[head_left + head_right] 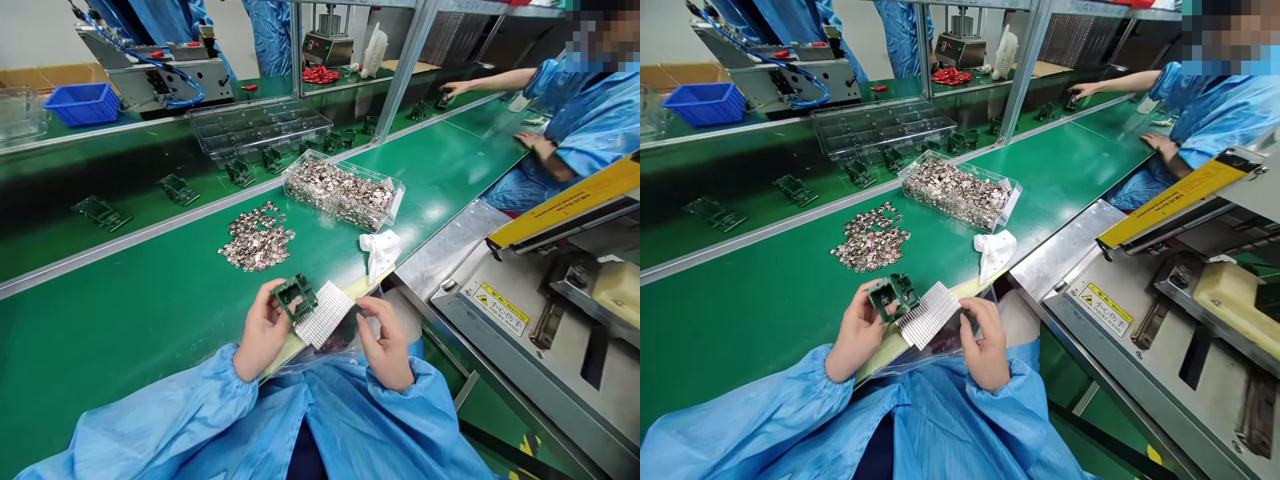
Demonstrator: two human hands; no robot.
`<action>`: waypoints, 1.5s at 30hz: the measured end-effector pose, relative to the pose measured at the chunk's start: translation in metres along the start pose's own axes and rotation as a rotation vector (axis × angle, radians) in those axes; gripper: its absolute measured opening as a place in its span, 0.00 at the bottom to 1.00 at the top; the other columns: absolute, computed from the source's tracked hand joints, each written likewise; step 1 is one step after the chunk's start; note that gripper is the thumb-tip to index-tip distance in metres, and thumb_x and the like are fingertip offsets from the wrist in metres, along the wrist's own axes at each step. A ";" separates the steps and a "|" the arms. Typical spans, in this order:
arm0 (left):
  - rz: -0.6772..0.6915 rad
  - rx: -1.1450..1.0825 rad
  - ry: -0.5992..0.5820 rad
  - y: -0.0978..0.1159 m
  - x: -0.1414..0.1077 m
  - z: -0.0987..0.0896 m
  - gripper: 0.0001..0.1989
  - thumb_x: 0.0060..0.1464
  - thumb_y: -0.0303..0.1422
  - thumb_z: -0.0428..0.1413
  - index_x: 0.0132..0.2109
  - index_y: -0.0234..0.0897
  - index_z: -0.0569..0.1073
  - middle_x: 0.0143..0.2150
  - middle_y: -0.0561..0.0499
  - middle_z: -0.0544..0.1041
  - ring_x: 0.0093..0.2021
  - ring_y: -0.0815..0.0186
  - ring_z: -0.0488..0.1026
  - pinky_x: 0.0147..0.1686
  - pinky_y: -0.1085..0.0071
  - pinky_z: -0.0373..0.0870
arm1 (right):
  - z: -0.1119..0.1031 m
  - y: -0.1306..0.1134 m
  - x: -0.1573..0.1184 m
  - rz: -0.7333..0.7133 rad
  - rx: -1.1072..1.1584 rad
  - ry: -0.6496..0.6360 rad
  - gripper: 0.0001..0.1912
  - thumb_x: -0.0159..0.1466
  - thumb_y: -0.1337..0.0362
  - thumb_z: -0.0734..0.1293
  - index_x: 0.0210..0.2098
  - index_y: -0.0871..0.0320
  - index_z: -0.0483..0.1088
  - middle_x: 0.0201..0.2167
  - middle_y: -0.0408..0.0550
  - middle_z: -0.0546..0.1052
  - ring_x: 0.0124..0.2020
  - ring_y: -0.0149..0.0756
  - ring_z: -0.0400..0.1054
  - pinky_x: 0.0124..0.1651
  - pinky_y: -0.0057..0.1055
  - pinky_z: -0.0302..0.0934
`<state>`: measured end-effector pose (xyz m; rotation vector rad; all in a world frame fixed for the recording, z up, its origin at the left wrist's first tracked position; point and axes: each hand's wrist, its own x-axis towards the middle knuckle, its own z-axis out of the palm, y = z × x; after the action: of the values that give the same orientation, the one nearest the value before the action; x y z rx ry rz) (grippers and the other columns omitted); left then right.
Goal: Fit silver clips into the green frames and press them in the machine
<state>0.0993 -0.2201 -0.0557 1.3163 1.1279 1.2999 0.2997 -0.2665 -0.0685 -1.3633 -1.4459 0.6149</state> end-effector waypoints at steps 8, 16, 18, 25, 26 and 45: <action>-0.087 -0.129 -0.130 -0.007 0.011 0.015 0.21 0.49 0.40 0.64 0.46 0.36 0.69 0.40 0.49 0.76 0.41 0.65 0.74 0.42 0.70 0.73 | -0.004 0.042 0.021 -0.501 -0.477 -0.349 0.21 0.67 0.61 0.65 0.59 0.55 0.67 0.56 0.58 0.72 0.57 0.52 0.64 0.55 0.52 0.60; -0.076 -0.298 0.081 0.022 0.024 -0.006 0.19 0.43 0.37 0.68 0.40 0.42 0.70 0.38 0.55 0.75 0.40 0.66 0.75 0.42 0.67 0.76 | -0.009 0.011 0.004 -0.452 -0.436 -0.256 0.15 0.70 0.56 0.60 0.46 0.54 0.76 0.41 0.55 0.79 0.38 0.44 0.71 0.39 0.39 0.65; 0.002 -0.333 0.196 0.035 0.031 -0.013 0.16 0.45 0.35 0.68 0.39 0.44 0.70 0.40 0.56 0.74 0.43 0.66 0.75 0.43 0.65 0.76 | -0.009 0.000 0.005 -0.403 -0.428 -0.247 0.16 0.69 0.54 0.60 0.42 0.54 0.77 0.37 0.54 0.79 0.35 0.42 0.71 0.37 0.37 0.64; 0.109 -0.215 0.286 0.034 0.022 -0.004 0.18 0.46 0.34 0.67 0.43 0.45 0.70 0.40 0.54 0.74 0.43 0.66 0.74 0.44 0.68 0.74 | 0.003 -0.014 0.010 0.054 -0.111 -0.215 0.20 0.67 0.51 0.63 0.24 0.55 0.71 0.16 0.42 0.68 0.18 0.32 0.61 0.23 0.29 0.53; 0.106 -0.182 0.260 0.029 0.019 0.003 0.19 0.47 0.35 0.66 0.44 0.45 0.69 0.41 0.54 0.74 0.44 0.66 0.73 0.45 0.68 0.74 | 0.007 -0.012 0.008 0.178 0.008 -0.205 0.21 0.65 0.49 0.64 0.23 0.55 0.70 0.15 0.41 0.68 0.17 0.31 0.60 0.21 0.28 0.53; 0.040 -0.104 -0.402 -0.025 0.050 0.061 0.22 0.54 0.44 0.60 0.51 0.38 0.65 0.39 0.49 0.74 0.38 0.67 0.73 0.42 0.71 0.72 | 0.020 0.037 -0.027 0.444 0.535 -0.388 0.20 0.64 0.49 0.65 0.26 0.58 0.71 0.20 0.42 0.74 0.17 0.27 0.61 0.23 0.25 0.56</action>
<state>0.1607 -0.1677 -0.0731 1.4479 0.7482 1.0444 0.2932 -0.2781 -0.1166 -1.1665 -1.1391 1.5048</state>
